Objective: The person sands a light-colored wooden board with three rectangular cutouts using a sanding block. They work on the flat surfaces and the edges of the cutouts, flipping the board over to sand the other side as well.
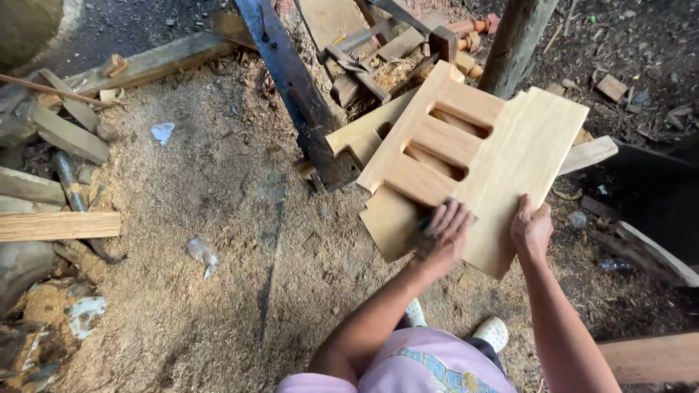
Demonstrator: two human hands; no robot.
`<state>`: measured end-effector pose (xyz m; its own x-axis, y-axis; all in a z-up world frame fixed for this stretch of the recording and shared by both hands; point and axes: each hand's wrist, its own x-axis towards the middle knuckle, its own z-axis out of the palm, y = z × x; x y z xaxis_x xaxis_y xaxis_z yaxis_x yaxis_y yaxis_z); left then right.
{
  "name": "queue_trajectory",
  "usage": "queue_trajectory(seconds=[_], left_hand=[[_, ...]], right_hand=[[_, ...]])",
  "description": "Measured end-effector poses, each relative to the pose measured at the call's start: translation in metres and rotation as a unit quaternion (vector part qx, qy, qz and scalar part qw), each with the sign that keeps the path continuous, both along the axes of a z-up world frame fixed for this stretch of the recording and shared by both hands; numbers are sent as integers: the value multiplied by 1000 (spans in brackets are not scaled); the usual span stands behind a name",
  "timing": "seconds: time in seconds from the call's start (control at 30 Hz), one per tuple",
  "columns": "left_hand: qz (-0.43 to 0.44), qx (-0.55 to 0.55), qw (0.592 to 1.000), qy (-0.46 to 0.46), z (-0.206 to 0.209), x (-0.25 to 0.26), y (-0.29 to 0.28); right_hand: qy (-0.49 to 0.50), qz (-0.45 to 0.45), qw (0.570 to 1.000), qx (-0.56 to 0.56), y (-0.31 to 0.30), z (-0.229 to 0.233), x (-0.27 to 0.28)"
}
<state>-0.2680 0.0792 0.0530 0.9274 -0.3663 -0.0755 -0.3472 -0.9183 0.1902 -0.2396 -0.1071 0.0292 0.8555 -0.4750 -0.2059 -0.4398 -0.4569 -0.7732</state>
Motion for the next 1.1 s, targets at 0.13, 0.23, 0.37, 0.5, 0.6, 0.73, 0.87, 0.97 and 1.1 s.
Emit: queue_trajectory(seconds=[0.13,0.23,0.37,0.5,0.6,0.73,0.87,0.97,1.1], left_hand=[[171,8,972,-164,-11,29,92],[152,27,976,-153,-73,56,93],[78,-47,983,-158,-67,33,10],[77,-87,993,25,16,38,24],[248,-254,934,29,120,44,75],[202,-156,955,-150,54,43,50],[4,-92,954,-286,3,11,2],[92,-218,950,-206,31,30,41],[182,-3,982,-53,-20,94,102]], right_hand=[[40,-18,997,61,5,11,1],[59,-21,997,44,5,14,-10],[17,-9,999,47,6,15,2],[47,-5,998,38,5,12,-2],[39,-10,998,43,5,12,-4],[32,-20,998,42,4,10,-1],[15,-14,999,48,2,1,0],[3,-11,1000,24,-1,-8,1],[34,-18,998,46,6,12,-3]])
